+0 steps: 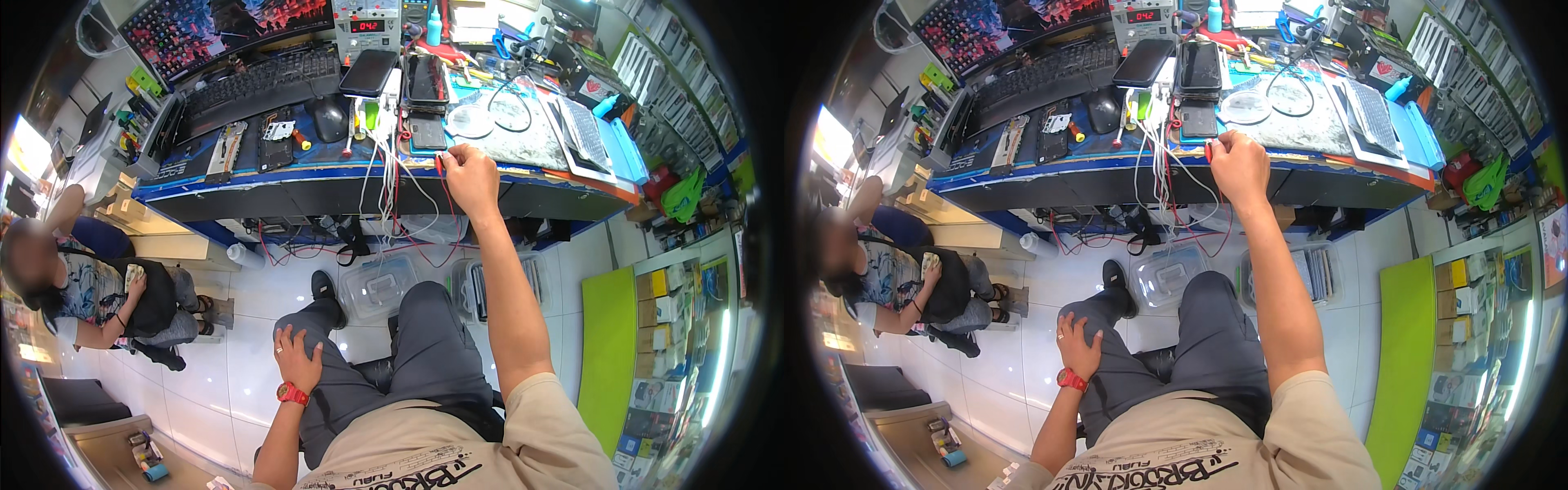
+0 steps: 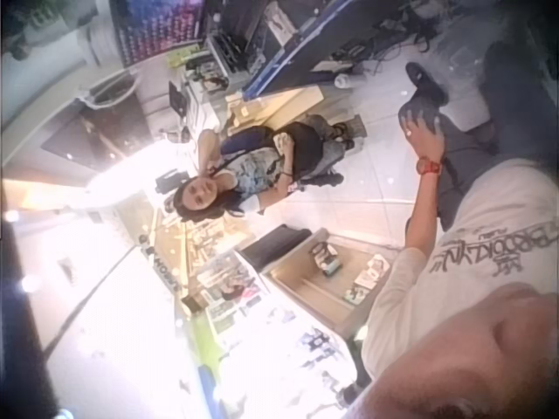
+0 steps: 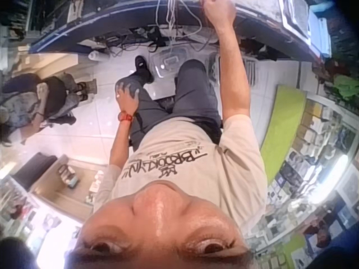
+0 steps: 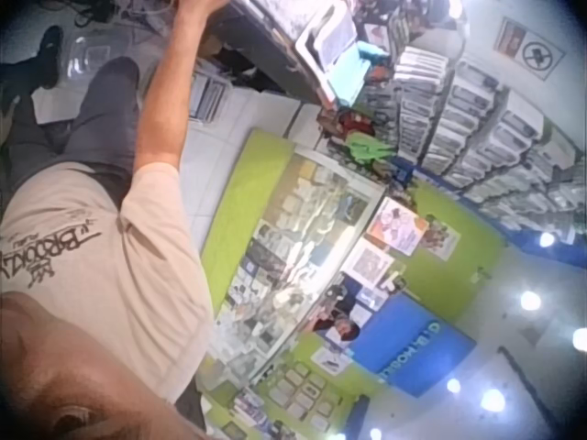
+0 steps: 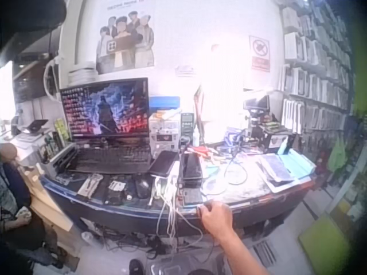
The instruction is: The person manipulates an electronic circuit board, handles a phone battery and screen, and organizes various small electronic components and containers on a repair bench.
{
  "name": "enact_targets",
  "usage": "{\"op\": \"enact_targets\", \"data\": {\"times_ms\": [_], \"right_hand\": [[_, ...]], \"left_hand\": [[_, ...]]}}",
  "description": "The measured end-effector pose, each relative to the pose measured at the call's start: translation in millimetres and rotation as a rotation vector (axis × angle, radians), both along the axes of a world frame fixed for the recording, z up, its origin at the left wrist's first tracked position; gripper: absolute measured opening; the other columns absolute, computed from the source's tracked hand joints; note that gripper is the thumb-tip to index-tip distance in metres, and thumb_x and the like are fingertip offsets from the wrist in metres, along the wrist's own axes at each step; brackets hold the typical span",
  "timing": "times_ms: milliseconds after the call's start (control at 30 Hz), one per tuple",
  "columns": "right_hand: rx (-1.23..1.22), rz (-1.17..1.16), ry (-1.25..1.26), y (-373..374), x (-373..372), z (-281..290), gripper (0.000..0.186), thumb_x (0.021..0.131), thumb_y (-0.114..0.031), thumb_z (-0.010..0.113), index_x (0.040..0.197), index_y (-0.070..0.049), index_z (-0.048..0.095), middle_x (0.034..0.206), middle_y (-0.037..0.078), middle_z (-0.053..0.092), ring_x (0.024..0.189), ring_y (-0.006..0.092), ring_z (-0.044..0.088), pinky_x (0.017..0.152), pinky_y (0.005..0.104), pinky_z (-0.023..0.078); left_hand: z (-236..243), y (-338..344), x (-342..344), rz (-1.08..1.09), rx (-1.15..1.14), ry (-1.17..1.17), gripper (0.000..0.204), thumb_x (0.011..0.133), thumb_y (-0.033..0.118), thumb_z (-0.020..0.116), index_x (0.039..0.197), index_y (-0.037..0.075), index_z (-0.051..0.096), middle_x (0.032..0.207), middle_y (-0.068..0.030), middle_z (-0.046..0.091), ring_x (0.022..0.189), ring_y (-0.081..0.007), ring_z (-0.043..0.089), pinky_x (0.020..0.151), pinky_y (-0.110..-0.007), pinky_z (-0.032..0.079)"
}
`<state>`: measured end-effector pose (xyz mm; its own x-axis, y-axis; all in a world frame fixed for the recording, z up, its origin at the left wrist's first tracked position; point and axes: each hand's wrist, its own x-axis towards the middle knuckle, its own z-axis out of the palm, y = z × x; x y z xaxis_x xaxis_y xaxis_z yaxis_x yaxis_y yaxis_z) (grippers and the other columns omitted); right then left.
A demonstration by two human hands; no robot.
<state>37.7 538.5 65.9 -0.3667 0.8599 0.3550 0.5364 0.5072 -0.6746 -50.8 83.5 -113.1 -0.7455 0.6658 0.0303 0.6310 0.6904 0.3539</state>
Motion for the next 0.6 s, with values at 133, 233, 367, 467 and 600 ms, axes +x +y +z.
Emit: {"op": "enact_targets", "data": {"times_ms": [133,233,367,467,600], "right_hand": [[0.028,-0.013,-0.004,2.9,1.5,-3.3,0.026,0.090,-0.027,0.072,0.097,-0.003,0.077,0.086,0.016,0.075,0.081,0.0311,0.073,0.075,0.0408,0.055],[-0.006,0.007,-0.011,1.1,1.2,-2.0,0.025,0.089,-0.026,0.073,0.098,-0.003,0.077,0.084,0.015,0.075,0.079,0.0311,0.072,0.074,0.0406,0.054],[0.036,0.009,0.004,2.5,0.8,-6.3,0.023,0.088,-0.023,0.074,0.099,-0.003,0.076,0.082,0.014,0.074,0.077,0.0308,0.071,0.073,0.0408,0.054],[0.047,0.005,-0.004,2.3,0.6,-6.4,0.022,0.088,-0.023,0.075,0.099,-0.003,0.076,0.080,0.014,0.073,0.076,0.0307,0.071,0.072,0.0409,0.053],[0.015,0.012,0.000,1.4,1.7,-3.6,0.021,0.089,-0.023,0.074,0.098,-0.004,0.076,0.079,0.014,0.072,0.076,0.0306,0.071,0.071,0.0410,0.053]], "left_hand": [[0.0,0.8,0.3,0.000,0.000,-0.002,0.050,0.088,0.029,0.075,0.129,0.003,0.062,0.148,-0.0222,0.046,0.146,-0.0451,0.032,0.116,-0.057,0.031],[0.3,0.4,-0.1,0.007,-0.003,-0.008,0.050,0.087,0.030,0.075,0.128,0.003,0.062,0.147,-0.0226,0.046,0.145,-0.0453,0.032,0.116,-0.057,0.031],[-0.6,0.8,-0.8,0.004,0.004,-0.006,0.050,0.087,0.029,0.075,0.128,0.003,0.062,0.147,-0.0232,0.046,0.145,-0.0454,0.032,0.117,-0.057,0.030],[-0.6,0.7,-0.6,0.004,0.006,-0.005,0.050,0.087,0.028,0.076,0.127,0.003,0.063,0.147,-0.0234,0.046,0.145,-0.0454,0.032,0.117,-0.056,0.030],[0.9,1.3,0.0,0.007,0.003,-0.009,0.050,0.087,0.028,0.076,0.127,0.002,0.063,0.147,-0.0235,0.046,0.145,-0.0452,0.032,0.118,-0.056,0.029]]}}
